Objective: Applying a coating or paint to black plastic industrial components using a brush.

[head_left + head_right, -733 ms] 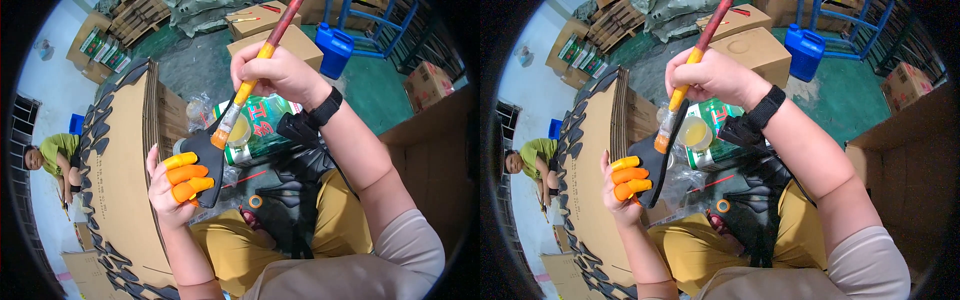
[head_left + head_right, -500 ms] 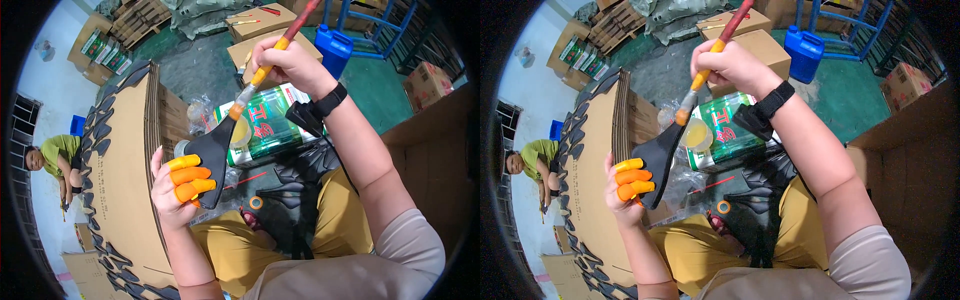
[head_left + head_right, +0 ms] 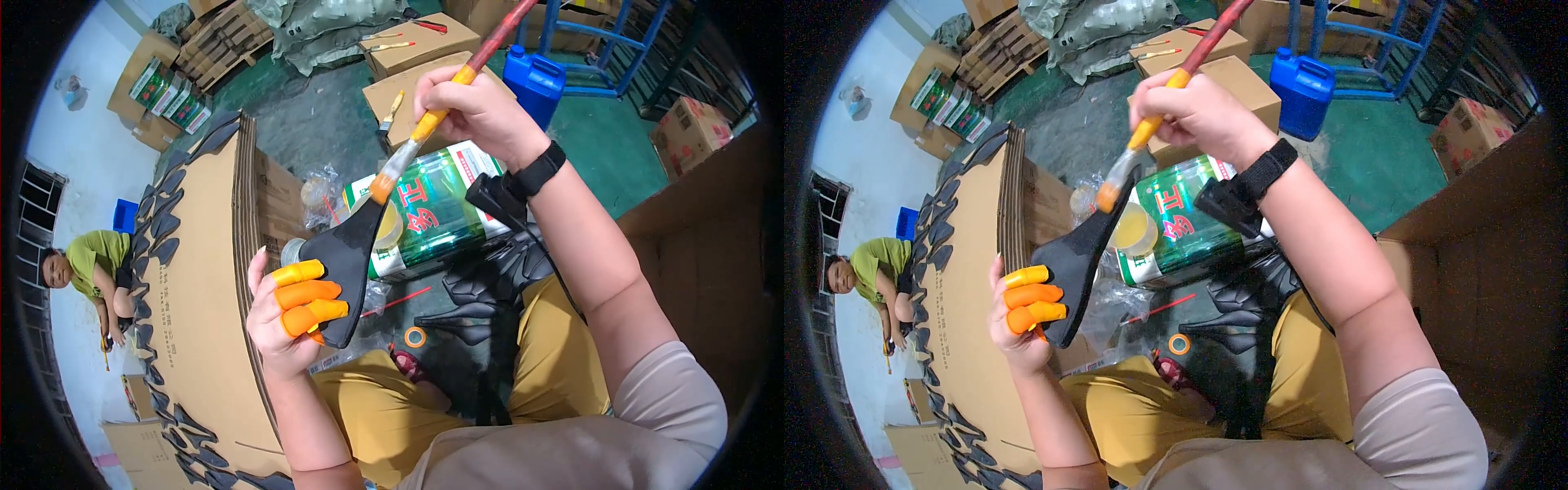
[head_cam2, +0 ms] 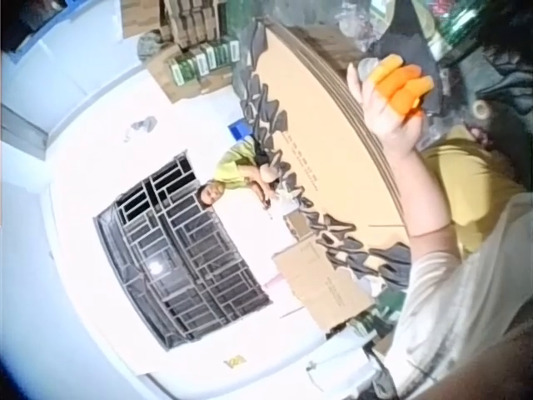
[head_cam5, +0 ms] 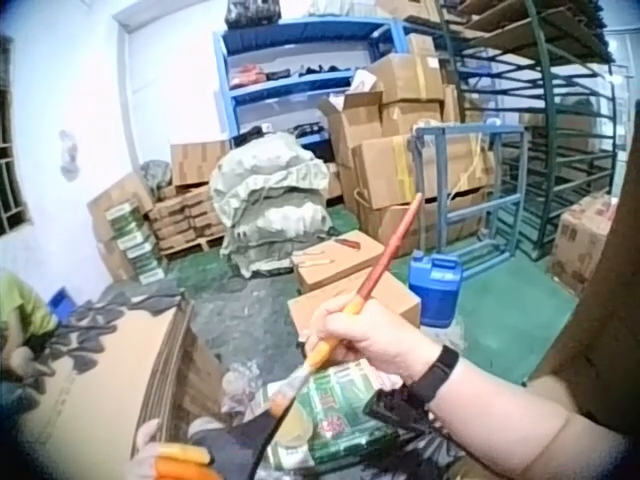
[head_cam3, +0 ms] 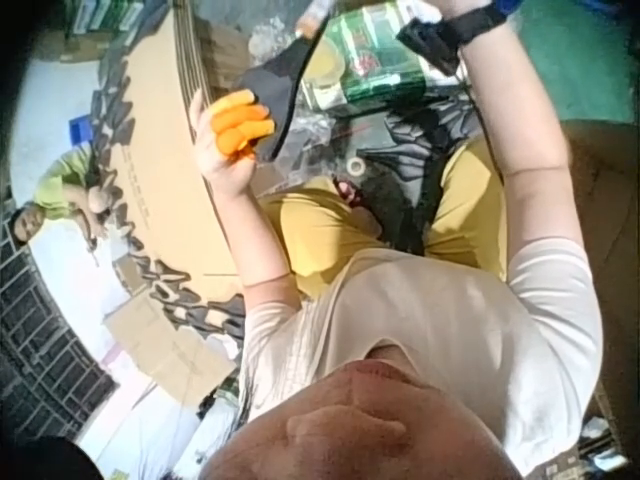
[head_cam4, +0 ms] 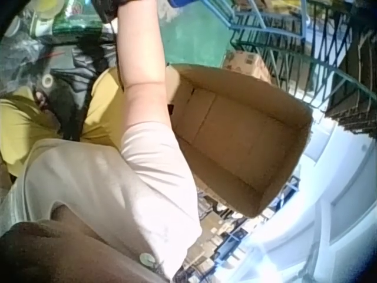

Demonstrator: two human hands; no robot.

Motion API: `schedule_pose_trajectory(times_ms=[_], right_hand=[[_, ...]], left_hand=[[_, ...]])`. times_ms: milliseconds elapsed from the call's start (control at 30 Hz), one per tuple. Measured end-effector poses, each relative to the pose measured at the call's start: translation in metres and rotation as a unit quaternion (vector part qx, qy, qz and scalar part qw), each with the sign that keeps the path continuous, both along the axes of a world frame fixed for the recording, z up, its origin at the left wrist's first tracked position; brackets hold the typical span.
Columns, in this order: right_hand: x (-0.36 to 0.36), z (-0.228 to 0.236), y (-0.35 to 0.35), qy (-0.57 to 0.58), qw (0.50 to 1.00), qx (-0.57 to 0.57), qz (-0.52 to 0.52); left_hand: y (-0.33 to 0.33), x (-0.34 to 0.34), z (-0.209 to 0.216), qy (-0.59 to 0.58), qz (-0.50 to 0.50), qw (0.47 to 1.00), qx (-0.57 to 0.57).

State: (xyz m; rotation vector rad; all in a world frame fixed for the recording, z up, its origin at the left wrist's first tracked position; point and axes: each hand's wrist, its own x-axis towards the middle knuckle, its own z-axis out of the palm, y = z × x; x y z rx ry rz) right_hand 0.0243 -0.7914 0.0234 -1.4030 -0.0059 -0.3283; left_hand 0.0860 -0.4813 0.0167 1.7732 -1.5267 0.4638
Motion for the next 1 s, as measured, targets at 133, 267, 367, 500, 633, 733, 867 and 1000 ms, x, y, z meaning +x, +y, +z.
schedule_pose_trajectory(times_ms=[133, 267, 367, 500, 633, 733, 867, 1000], right_hand=[[-0.004, 0.016, 0.036, -0.02, 0.995, 0.023, 0.098], [-0.002, 0.008, 0.025, -0.002, 0.998, -0.006, 0.066], [-0.001, -0.004, 0.003, 0.01, 0.999, -0.028, 0.016], [-0.005, -0.012, -0.018, 0.004, 0.996, -0.056, -0.071], [-0.012, -0.01, -0.027, 0.021, 0.98, -0.127, -0.152], [-0.023, 0.001, -0.031, -0.024, 0.989, -0.067, -0.133], [-0.037, 0.027, -0.012, -0.03, 0.992, -0.048, -0.115], [-0.02, 0.006, 0.004, -0.054, 0.984, -0.116, -0.124]], left_hand=[[-0.002, -0.001, 0.002, -0.001, 0.004, 1.0, 0.01], [-0.004, -0.003, 0.0, 0.008, 0.011, 1.0, -0.023], [0.0, -0.003, -0.004, 0.03, 0.011, 0.998, -0.055], [-0.001, -0.004, -0.004, 0.074, 0.007, 0.993, -0.09], [0.002, 0.002, -0.009, 0.125, 0.007, 0.984, -0.127], [0.0, 0.006, -0.016, 0.149, 0.004, 0.976, -0.161], [-0.002, 0.006, -0.01, 0.129, -0.009, 0.981, -0.144], [0.011, 0.023, -0.03, 0.134, 0.018, 0.982, -0.133]])
